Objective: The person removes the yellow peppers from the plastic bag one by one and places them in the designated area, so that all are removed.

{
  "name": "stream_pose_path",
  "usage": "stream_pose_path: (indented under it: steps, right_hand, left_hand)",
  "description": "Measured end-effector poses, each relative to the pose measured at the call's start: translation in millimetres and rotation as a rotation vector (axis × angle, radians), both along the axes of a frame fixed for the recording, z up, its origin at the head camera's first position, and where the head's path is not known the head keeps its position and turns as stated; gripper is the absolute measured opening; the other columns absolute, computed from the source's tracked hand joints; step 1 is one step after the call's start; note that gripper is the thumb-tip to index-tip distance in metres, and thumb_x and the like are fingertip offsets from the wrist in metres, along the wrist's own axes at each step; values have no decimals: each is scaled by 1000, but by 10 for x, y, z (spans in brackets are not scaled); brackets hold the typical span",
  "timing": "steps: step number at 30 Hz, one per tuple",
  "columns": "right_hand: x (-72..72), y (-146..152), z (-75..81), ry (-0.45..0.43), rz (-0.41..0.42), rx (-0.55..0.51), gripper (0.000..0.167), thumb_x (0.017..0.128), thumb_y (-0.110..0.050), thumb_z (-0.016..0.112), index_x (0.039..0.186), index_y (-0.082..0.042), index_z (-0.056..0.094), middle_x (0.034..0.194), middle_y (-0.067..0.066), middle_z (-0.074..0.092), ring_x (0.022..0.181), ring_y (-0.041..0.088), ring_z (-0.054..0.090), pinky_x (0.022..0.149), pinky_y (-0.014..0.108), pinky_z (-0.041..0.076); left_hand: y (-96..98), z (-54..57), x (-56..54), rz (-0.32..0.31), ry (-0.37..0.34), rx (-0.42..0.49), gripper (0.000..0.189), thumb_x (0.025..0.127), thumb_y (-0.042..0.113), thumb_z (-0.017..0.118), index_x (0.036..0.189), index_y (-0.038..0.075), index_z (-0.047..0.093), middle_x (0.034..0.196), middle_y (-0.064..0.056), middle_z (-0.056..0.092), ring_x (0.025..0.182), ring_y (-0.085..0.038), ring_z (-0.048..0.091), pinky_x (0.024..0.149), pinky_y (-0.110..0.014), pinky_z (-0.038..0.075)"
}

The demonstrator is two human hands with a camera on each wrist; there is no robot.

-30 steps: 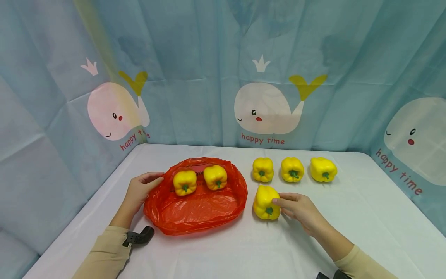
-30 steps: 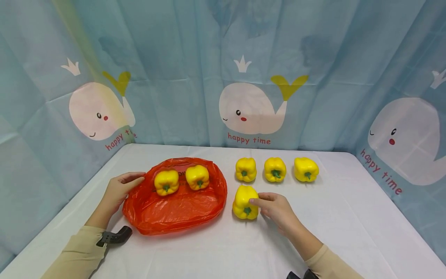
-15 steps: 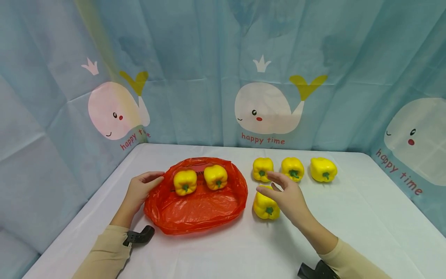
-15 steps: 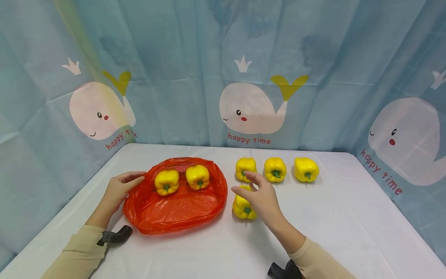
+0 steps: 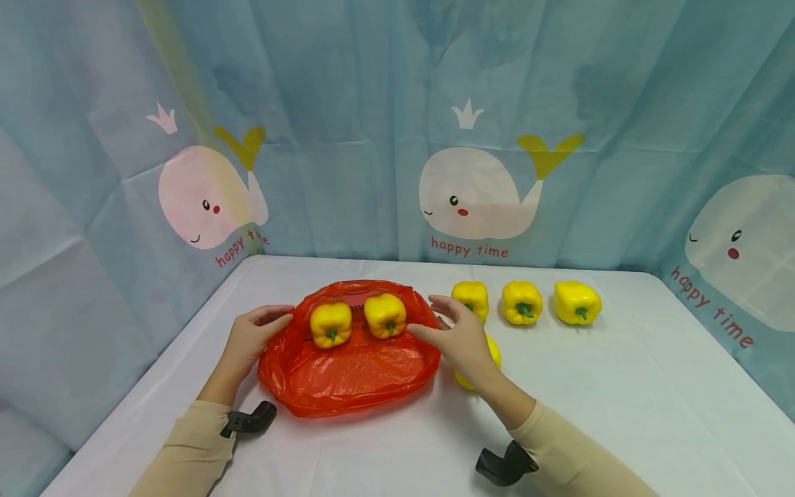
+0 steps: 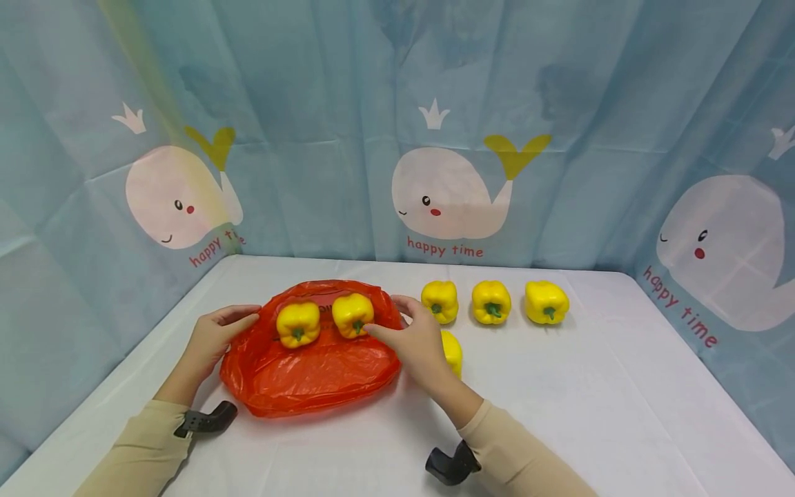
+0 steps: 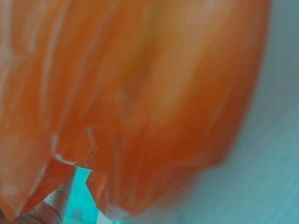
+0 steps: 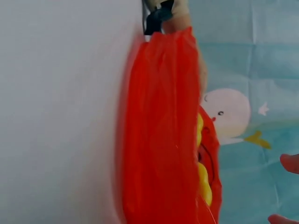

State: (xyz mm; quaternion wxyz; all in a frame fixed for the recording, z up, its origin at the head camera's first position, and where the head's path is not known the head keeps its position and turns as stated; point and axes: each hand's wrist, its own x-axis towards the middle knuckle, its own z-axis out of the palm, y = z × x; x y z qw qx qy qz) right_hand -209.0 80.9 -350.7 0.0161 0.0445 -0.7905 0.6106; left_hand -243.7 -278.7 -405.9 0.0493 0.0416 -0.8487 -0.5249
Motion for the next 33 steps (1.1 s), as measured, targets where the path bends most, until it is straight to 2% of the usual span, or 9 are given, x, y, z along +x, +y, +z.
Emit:
stream_pose_path:
  steps: [10, 14, 22, 25, 30, 33]
  right_hand:
    - [-151, -349, -126, 45, -51, 107, 67, 80, -29, 83, 137, -8, 56, 141, 10, 59, 132, 30, 53, 108, 49, 47]
    - [-198, -452, -164, 57, -39, 109, 66, 80, -29, 83, 136, -5, 56, 139, 13, 60, 132, 31, 53, 109, 51, 45]
    - [-291, -630, -219, 106, -52, 206, 64, 78, -25, 85, 131, -2, 58, 131, 14, 63, 121, 30, 58, 106, 48, 48]
    - [-328, -673, -250, 111, -64, 228, 64, 77, -25, 86, 130, -1, 59, 129, 14, 64, 119, 30, 59, 105, 47, 49]
    - [-388, -730, -270, 115, -75, 241, 64, 78, -24, 84, 130, 1, 58, 127, 15, 64, 114, 30, 60, 102, 47, 52]
    - [-408, -758, -270, 103, -74, 248, 64, 79, -23, 83, 132, 2, 57, 129, 16, 63, 115, 31, 59, 102, 48, 51]
  left_hand:
    - [9, -4, 2, 0, 12, -8, 55, 97, 45, 61, 134, 5, 61, 135, -16, 62, 102, 5, 54, 84, -6, 47]
    - [7, -4, 5, 1, 13, -9, 55, 97, 45, 61, 134, 5, 61, 134, -16, 63, 102, 6, 54, 84, -6, 47]
    - [3, -7, 7, 2, 10, -6, 55, 97, 45, 61, 135, 5, 61, 136, -17, 62, 103, 4, 54, 84, -6, 47]
    - [9, -3, 13, 1, 5, -4, 55, 97, 45, 61, 135, 6, 60, 137, -17, 61, 108, -1, 55, 85, -6, 47]
    - [14, 7, 17, 0, 3, 1, 55, 97, 45, 60, 136, 6, 60, 138, -18, 60, 121, -19, 55, 84, -6, 46]
    - [16, 9, 17, 1, 3, 4, 55, 97, 45, 60, 136, 6, 60, 139, -19, 59, 125, -25, 53, 84, -6, 46]
